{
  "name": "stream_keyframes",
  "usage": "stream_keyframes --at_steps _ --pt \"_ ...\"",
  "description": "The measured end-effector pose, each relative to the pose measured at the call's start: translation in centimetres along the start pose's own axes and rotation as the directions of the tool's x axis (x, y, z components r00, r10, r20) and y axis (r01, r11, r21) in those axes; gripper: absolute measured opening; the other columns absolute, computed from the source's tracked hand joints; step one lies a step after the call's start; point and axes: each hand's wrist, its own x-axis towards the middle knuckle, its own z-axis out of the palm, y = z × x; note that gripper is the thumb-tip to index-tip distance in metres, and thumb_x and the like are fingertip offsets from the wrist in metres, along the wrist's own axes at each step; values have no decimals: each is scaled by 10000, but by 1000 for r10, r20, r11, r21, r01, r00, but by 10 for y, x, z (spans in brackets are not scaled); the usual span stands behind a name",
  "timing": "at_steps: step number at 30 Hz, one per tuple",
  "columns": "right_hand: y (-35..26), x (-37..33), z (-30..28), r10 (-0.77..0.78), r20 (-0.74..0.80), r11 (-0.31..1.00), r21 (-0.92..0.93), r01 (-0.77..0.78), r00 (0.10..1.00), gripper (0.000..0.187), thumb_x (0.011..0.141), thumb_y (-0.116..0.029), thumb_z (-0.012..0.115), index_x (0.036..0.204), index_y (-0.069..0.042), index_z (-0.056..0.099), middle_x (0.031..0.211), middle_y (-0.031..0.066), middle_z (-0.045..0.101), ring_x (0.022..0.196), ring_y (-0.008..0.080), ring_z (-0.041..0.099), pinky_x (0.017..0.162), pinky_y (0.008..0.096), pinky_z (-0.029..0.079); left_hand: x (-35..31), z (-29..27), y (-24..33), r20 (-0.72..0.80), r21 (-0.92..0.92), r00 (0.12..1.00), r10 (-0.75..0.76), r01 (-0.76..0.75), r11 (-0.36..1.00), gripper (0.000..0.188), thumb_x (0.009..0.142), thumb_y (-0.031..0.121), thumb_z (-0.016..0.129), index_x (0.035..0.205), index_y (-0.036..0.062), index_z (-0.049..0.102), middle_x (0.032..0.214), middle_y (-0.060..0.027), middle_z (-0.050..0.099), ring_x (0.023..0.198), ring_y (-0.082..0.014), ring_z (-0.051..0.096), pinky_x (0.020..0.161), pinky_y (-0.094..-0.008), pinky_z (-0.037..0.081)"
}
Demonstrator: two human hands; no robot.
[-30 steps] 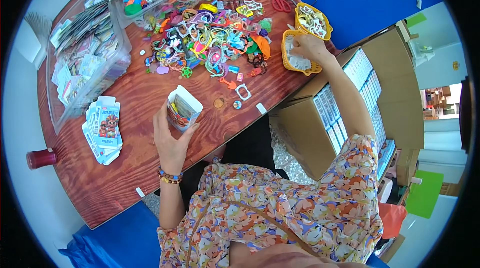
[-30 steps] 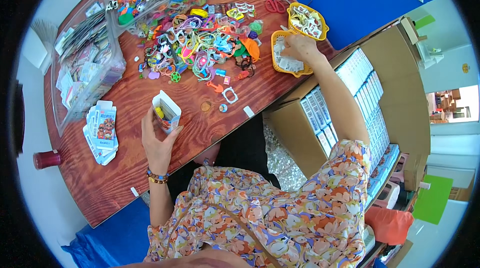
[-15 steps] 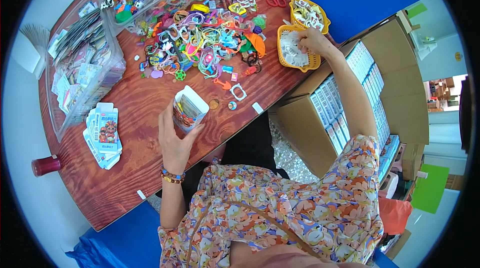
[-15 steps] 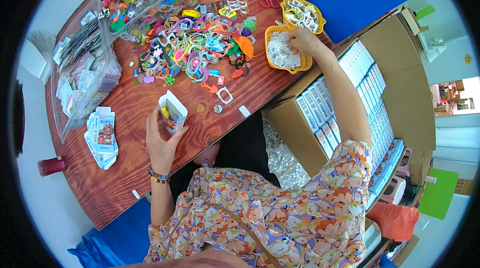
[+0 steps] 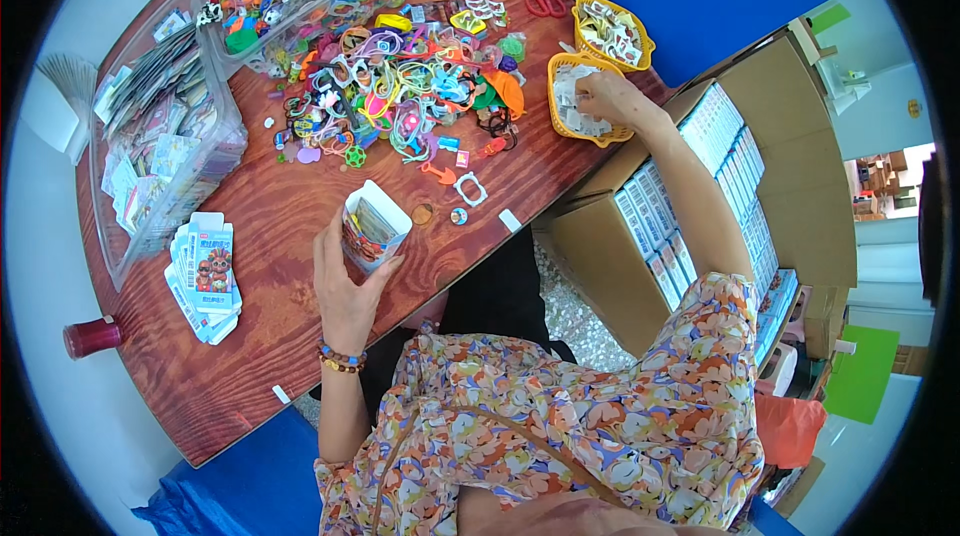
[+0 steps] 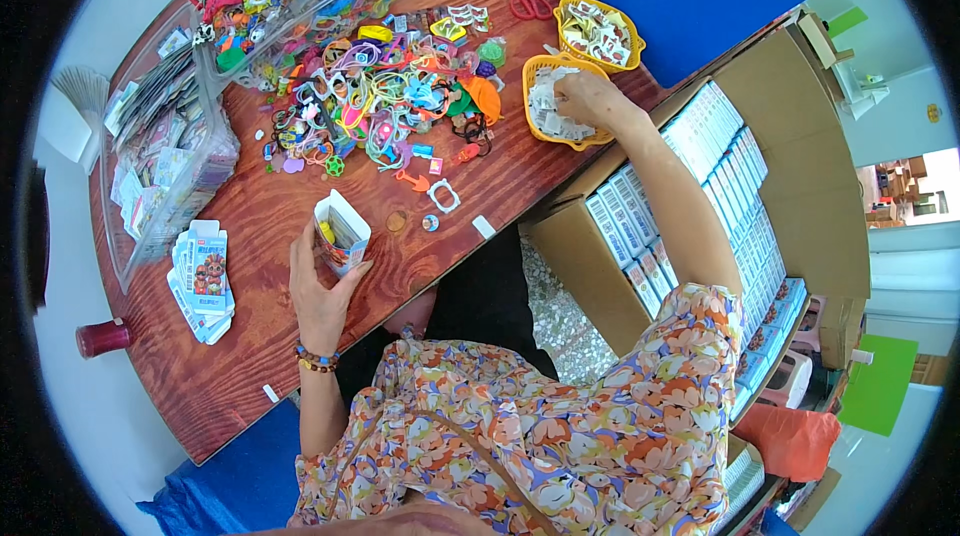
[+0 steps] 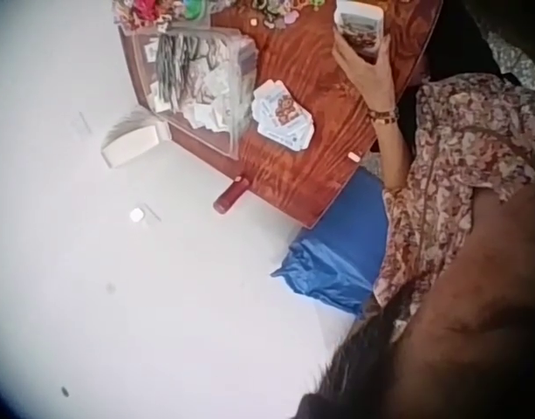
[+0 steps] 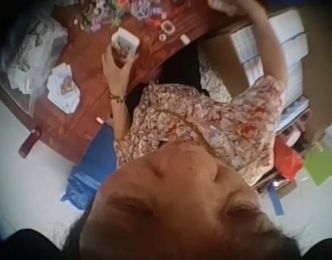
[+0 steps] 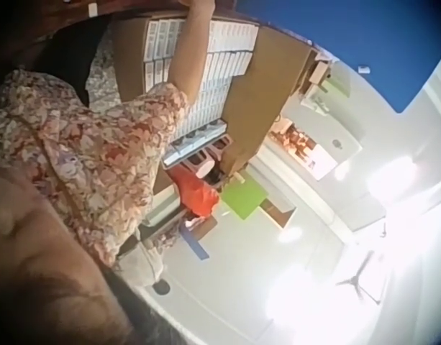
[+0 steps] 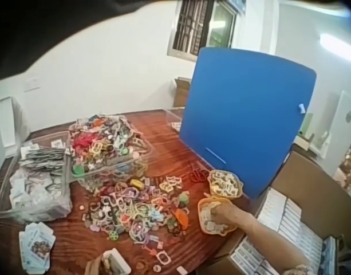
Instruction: Packaging small toy items and stickers into individual small boxes and then organizing those boxes into a larger carton.
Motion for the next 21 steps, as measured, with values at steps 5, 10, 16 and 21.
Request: stream_keyframes --at_steps 5,10,16,21 --pt "17 -1 -3 78 152 923 362 -129 985 255 809 -109 624 996 44 707 799 146 703 635 200 684 645 334 527 -1 -1 0 1 -3 1000 -6 6 1000 822 691 135 872 1389 -2 462 1248 -179 544 1157 -339 560 973 -424 473" --pt "19 -4 1 128 110 872 462 -165 986 272 808 -78 615 1034 47 702 720 90 683 599 152 639 615 303 507 -1 1 1 20 13 1000 -22 21 1000 822 698 154 868 1396 8 457 1239 -174 545 1153 -335 560 967 -425 473" --pt "22 -3 -4 141 193 764 603 -231 971 274 836 -63 613 1072 56 688 718 90 670 588 124 633 485 268 482 -1 0 1 2 12 1000 8 -8 1000 799 706 144 859 1393 13 473 1223 -162 565 1116 -305 588 937 -407 491" --pt "22 -6 -5 159 211 663 701 -263 964 248 882 -103 629 1064 59 672 774 66 664 597 107 629 473 242 473 -1 -2 2 -1 25 1000 28 -28 999 809 697 142 865 1390 11 467 1231 -166 557 1132 -322 572 952 -417 481"
